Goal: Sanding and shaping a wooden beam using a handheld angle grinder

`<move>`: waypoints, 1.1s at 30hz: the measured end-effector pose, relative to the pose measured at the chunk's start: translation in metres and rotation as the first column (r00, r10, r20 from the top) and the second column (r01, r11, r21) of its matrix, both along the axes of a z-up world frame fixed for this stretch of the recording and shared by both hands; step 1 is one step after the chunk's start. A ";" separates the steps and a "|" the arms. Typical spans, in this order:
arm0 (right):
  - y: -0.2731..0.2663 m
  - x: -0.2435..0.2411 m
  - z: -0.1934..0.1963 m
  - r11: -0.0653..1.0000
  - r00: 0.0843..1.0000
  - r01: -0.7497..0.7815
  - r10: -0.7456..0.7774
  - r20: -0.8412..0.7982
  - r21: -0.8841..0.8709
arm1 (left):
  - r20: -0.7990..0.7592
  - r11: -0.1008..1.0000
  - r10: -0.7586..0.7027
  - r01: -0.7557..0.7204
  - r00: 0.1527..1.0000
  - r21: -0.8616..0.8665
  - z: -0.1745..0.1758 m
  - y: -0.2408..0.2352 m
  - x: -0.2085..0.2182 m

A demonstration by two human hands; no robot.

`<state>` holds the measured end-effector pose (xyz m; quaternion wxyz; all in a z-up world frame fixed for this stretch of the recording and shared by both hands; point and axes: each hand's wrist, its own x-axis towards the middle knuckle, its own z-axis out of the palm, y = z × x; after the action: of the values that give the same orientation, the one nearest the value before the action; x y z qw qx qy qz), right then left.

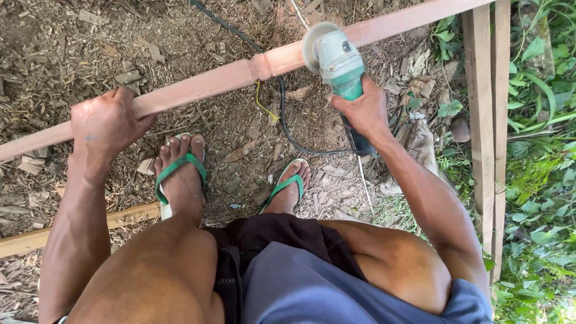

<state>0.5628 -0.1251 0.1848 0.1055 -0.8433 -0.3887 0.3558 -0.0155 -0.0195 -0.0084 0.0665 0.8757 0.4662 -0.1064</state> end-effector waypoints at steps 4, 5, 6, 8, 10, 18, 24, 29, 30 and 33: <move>0.003 -0.012 0.005 0.999 0.999 -0.016 0.018 0.039 -0.049 | -0.057 0.999 -0.013 0.016 0.998 0.049 -0.001 0.000 0.000; 0.004 -0.016 0.008 0.997 0.999 -0.032 0.034 0.024 -0.067 | -0.080 0.999 -0.031 0.033 0.996 0.031 0.005 0.001 0.001; 0.003 -0.017 0.006 0.997 0.999 -0.033 0.035 0.024 -0.068 | -0.080 0.999 -0.030 0.032 0.996 0.030 0.005 0.001 0.002; 0.001 -0.018 0.000 0.997 0.998 -0.051 0.053 0.018 -0.061 | -0.072 1.000 -0.022 0.023 0.997 0.018 0.007 0.002 0.003; 0.002 -0.023 0.001 0.996 0.998 -0.061 0.061 0.001 -0.063 | -0.042 0.999 -0.021 0.022 0.999 0.029 0.015 0.000 0.004; 0.007 -0.036 -0.001 0.993 0.992 -0.117 0.116 -0.044 -0.020 | -0.060 0.999 -0.028 0.030 0.998 0.040 0.019 0.000 0.005; 0.011 -0.044 0.001 0.990 0.991 -0.134 0.132 -0.036 -0.052 | -0.012 1.000 -0.013 0.013 1.000 -0.002 0.024 0.000 0.005; 0.009 -0.039 -0.005 0.985 0.984 -0.172 0.170 -0.050 -0.030 | -0.037 1.000 -0.017 0.018 0.999 0.012 0.020 -0.001 0.002; 0.011 -0.038 -0.004 0.984 0.984 -0.173 0.172 -0.052 -0.031 | -0.038 1.000 -0.016 0.017 0.999 0.011 0.021 -0.001 0.003; 0.015 -0.037 -0.001 0.993 0.993 -0.108 0.106 -0.054 -0.049 | -0.010 1.000 -0.013 0.013 1.000 0.009 0.023 -0.001 0.003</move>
<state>0.5258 -0.1103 0.1839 0.0745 -0.8144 -0.4212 0.3922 -0.0128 -0.0209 0.0150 0.0593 0.8785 0.4613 -0.1092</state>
